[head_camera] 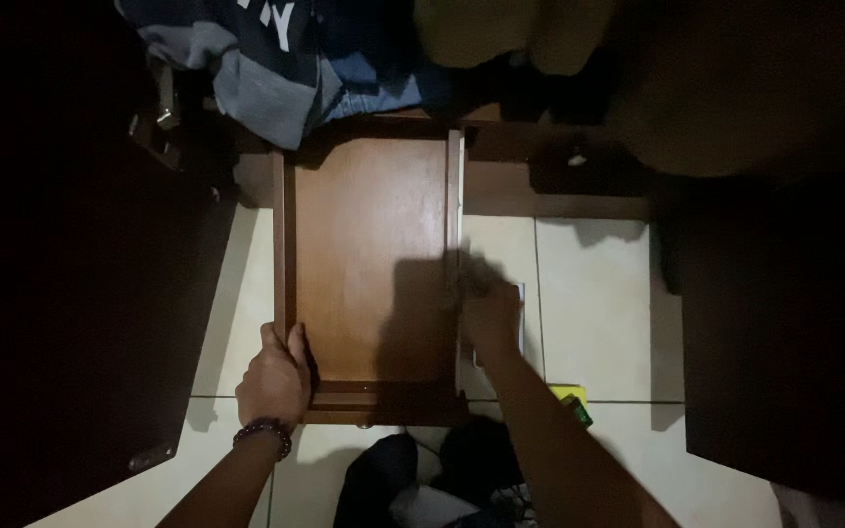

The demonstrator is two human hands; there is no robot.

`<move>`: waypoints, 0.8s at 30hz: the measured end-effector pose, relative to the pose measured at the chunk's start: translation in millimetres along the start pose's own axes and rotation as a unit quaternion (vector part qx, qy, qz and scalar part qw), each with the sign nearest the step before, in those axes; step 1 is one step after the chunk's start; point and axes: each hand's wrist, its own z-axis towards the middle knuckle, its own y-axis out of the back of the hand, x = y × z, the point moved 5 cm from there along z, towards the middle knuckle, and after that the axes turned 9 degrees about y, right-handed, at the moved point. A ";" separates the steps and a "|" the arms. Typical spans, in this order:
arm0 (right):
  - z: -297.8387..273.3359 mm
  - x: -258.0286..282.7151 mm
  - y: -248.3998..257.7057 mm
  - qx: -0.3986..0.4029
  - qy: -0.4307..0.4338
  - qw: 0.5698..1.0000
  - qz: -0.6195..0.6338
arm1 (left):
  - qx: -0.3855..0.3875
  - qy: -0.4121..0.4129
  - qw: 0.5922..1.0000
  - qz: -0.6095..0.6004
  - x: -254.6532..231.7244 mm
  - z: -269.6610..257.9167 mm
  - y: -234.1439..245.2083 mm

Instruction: The person organizes various electronic items and accessories inside a wooden drawer. They place a digital device, a yellow box, a plastic-wrapped item, and several cables into the drawer, arranging them neatly.

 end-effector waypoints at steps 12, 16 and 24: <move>-155.0 111.3 19.0 0.100 -0.147 0.974 0.143 | -0.267 -0.207 0.936 -0.100 1.9 -20.6 11.2; -175.6 161.6 -1.9 0.050 0.220 0.971 0.079 | 0.137 -0.225 0.862 -0.432 -21.5 -63.9 -8.2; -187.0 126.1 -21.7 0.336 0.021 0.938 0.079 | 0.097 -0.136 0.910 -0.380 -28.0 -66.5 50.5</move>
